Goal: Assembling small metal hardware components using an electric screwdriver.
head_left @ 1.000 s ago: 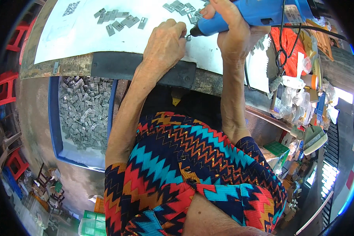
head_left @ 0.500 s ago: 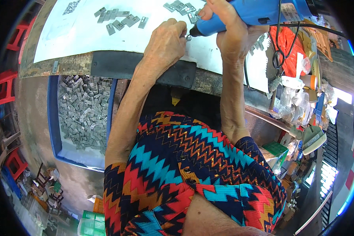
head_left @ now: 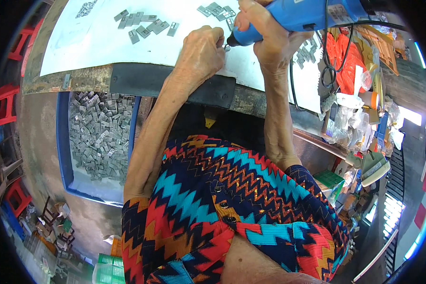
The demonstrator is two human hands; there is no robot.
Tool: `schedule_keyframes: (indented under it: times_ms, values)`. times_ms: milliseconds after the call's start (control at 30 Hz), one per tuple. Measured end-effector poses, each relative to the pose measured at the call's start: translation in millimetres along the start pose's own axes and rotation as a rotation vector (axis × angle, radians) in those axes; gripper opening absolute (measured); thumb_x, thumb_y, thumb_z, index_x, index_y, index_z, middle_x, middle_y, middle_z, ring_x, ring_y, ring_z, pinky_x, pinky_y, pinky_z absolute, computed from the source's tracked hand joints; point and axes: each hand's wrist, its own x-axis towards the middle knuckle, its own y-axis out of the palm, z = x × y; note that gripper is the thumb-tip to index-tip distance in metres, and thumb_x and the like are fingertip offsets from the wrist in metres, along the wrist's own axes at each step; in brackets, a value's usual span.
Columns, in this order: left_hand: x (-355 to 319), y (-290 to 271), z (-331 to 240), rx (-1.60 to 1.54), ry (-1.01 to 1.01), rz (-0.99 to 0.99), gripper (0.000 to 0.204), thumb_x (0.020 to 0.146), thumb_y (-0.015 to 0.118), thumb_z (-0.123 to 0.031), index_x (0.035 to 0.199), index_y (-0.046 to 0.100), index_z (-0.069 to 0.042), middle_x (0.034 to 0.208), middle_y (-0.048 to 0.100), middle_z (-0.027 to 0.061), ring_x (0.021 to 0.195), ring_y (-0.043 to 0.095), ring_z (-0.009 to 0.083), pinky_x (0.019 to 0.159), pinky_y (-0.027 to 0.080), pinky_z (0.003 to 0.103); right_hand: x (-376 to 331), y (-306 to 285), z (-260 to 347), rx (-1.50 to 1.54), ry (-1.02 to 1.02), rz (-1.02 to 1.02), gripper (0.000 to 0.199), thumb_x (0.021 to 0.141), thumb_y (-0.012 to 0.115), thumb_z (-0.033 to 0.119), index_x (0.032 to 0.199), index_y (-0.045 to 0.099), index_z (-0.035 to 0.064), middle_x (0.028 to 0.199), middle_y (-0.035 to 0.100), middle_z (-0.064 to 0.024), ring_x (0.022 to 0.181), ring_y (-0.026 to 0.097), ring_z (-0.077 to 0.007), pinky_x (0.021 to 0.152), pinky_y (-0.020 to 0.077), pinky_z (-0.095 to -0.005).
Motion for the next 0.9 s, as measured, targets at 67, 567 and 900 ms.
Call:
schedule_keyframes:
  times_ms: [67,567,900]
  values:
    - [-1.9,-0.7,1.0,0.003,-0.002,-0.011,0.014,0.068,0.063,0.001,0.08,0.057,0.002,0.073,0.057,0.0124,0.068,0.057,0.0225,0.063,0.046,0.033,1.4,11.2,19.1,-0.445,0.298,-0.132,0.012,0.068,0.061,-0.001,0.072,0.051,0.0029,0.058,0.052,-0.0039,0.046,0.051,-0.0115,0.044,0.0408,-0.0231]
    - [-6.3,0.6,2.3,0.064,0.145,-0.077,0.009,0.072,0.06,-0.003,0.08,0.062,0.001,0.081,0.056,0.0124,0.082,0.055,0.0269,0.076,0.045,0.036,-3.6,-2.4,27.1,-0.079,0.406,-0.026,0.029,0.065,0.064,-0.003,0.087,0.046,0.0025,0.071,0.052,-0.0108,0.054,0.052,-0.0155,0.046,0.043,-0.027]
    - [-10.6,1.6,5.0,0.18,0.178,-0.087,0.01,0.074,0.056,-0.006,0.081,0.057,0.001,0.081,0.053,0.0134,0.078,0.053,0.0265,0.072,0.045,0.035,-5.8,-18.2,60.8,0.162,0.299,-0.049,0.021,0.074,0.045,-0.003,0.095,0.047,-0.0028,0.084,0.05,-0.0211,0.054,0.05,-0.018,0.06,0.0463,-0.0374]
